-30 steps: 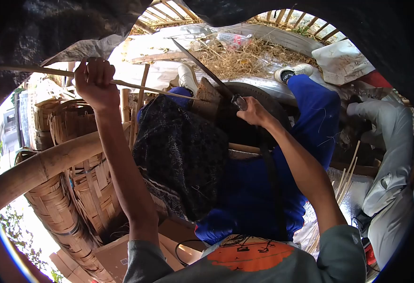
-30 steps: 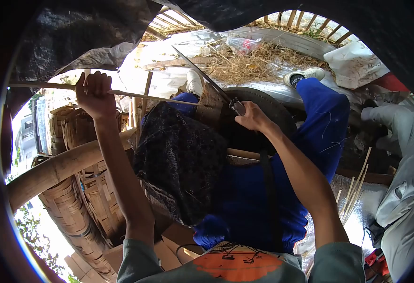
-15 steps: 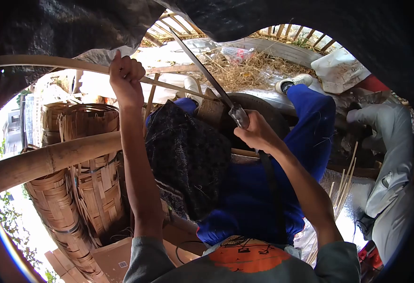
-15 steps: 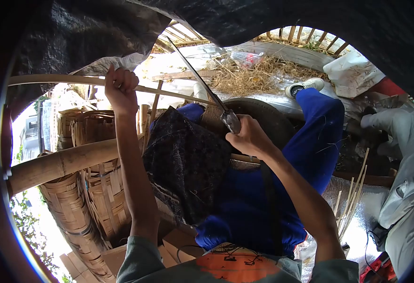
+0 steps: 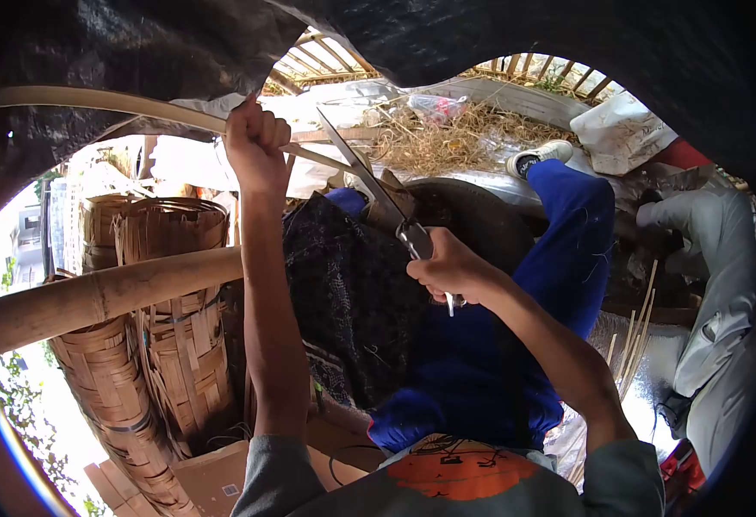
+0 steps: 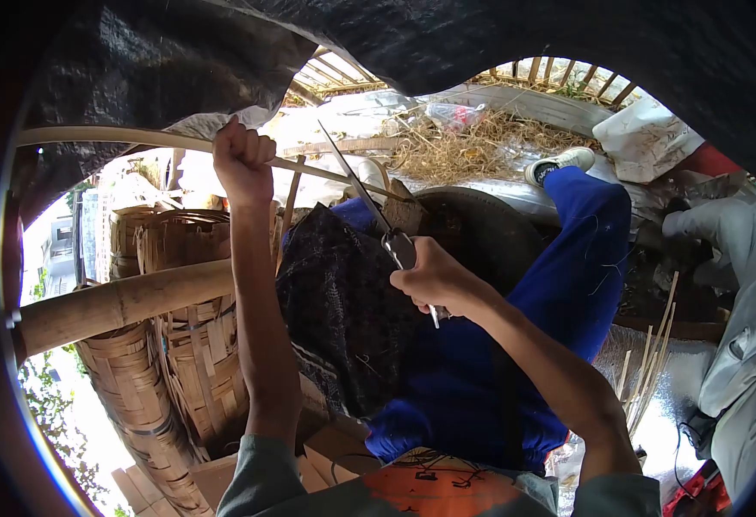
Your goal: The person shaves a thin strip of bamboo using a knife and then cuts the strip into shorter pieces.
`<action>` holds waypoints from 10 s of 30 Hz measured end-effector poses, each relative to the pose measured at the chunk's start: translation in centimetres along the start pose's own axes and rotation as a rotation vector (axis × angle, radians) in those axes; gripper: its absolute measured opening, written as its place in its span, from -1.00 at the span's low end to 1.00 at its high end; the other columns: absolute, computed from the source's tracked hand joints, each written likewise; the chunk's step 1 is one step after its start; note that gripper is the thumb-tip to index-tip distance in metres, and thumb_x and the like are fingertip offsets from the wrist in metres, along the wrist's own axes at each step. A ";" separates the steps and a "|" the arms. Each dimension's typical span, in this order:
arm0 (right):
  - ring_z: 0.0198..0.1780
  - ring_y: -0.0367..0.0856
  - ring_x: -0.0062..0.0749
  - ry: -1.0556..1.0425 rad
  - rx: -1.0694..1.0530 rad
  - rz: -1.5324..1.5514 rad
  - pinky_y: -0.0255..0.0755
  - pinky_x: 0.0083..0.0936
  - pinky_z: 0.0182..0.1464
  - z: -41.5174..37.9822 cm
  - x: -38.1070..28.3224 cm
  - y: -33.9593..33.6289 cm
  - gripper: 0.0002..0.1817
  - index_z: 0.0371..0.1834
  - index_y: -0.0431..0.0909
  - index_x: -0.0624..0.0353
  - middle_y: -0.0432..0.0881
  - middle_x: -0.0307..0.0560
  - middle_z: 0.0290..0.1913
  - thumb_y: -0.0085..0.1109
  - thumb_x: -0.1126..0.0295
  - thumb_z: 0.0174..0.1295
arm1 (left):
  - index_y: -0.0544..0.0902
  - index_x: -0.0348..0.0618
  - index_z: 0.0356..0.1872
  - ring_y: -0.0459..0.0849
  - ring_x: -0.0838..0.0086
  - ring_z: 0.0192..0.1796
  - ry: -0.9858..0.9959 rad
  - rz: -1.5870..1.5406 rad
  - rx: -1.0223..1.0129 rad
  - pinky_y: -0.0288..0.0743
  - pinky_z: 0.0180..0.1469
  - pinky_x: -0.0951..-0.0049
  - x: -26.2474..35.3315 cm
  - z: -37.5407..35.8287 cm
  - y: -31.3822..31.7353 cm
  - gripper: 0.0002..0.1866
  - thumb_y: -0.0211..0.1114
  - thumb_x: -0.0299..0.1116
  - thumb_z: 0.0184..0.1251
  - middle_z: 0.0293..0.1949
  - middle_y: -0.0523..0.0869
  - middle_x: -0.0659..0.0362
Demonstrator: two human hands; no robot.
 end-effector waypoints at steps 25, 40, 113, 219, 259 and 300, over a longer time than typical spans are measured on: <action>-0.75 0.32 -0.60 -0.009 0.066 -0.028 0.17 -0.60 -0.76 -0.6 -1.7 0.6 -0.85 -0.35 0.30 0.27 0.37 -0.22 -0.66 0.06 0.54 0.05 | 0.11 0.04 -0.77 -0.11 0.68 -0.75 0.029 0.013 0.015 -0.19 -0.66 0.51 -0.9 0.6 1.9 -0.58 0.04 -0.40 0.26 -0.82 0.01 0.39; -0.82 0.21 -0.65 -0.177 0.091 -0.102 0.11 -0.57 -0.79 -2.4 -7.1 -0.4 -0.86 -0.35 0.29 0.24 0.26 -0.29 -0.76 -0.03 0.62 0.01 | 0.10 0.04 -0.76 -0.11 0.68 -0.73 0.040 0.026 0.030 -0.22 -0.64 0.52 -0.8 0.8 1.0 -0.58 0.04 -0.37 0.27 -0.80 -0.01 0.39; -0.81 0.30 -0.58 0.030 0.187 -0.005 0.16 -0.56 -0.79 2.4 5.5 0.8 -0.90 -0.37 0.29 0.26 0.32 -0.21 -0.75 -0.01 0.58 0.07 | 0.17 0.01 -0.74 0.01 0.75 -0.76 0.185 0.210 0.479 -0.16 -0.68 0.55 -0.8 1.1 1.1 -0.70 -0.02 -0.33 0.16 -0.80 0.11 0.41; -0.81 0.21 -0.67 -0.211 0.085 0.000 0.08 -0.59 -0.78 -1.4 -5.7 -0.1 -0.85 -0.51 0.24 0.15 0.27 -0.30 -0.75 -0.02 0.63 0.01 | 0.01 0.06 -0.78 -0.16 0.64 -0.70 0.000 0.055 -0.017 -0.21 -0.58 0.47 -0.7 1.2 0.5 -0.51 0.03 -0.34 0.31 -0.80 -0.08 0.38; -0.75 0.46 -0.42 0.084 0.182 -0.446 0.29 -0.42 -0.71 5.2 4.9 -6.3 -0.86 -0.50 0.41 0.35 0.47 -0.03 -0.72 0.05 0.46 -0.05 | 0.07 0.06 -0.77 -0.11 0.71 -0.73 0.116 0.102 0.254 -0.22 -0.63 0.50 0.1 1.0 -0.3 -0.55 0.07 -0.36 0.25 -0.82 -0.01 0.41; -0.34 0.65 -0.22 0.090 0.365 -0.685 0.48 -0.30 -0.32 10.3 14.8 -9.8 -0.80 -0.41 0.42 0.33 0.59 0.13 -0.49 0.11 0.41 -0.06 | -0.02 0.05 -0.79 -0.15 0.65 -0.73 0.166 0.206 0.230 -0.24 -0.64 0.47 0.6 2.2 -1.6 -0.51 0.01 -0.35 0.29 -0.83 -0.04 0.35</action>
Point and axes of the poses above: each hand's wrist, its own z-axis towards the middle knuckle, its own y-axis out of the palm, x = y × z, the point moved 7 cm from there along z, towards the middle knuckle
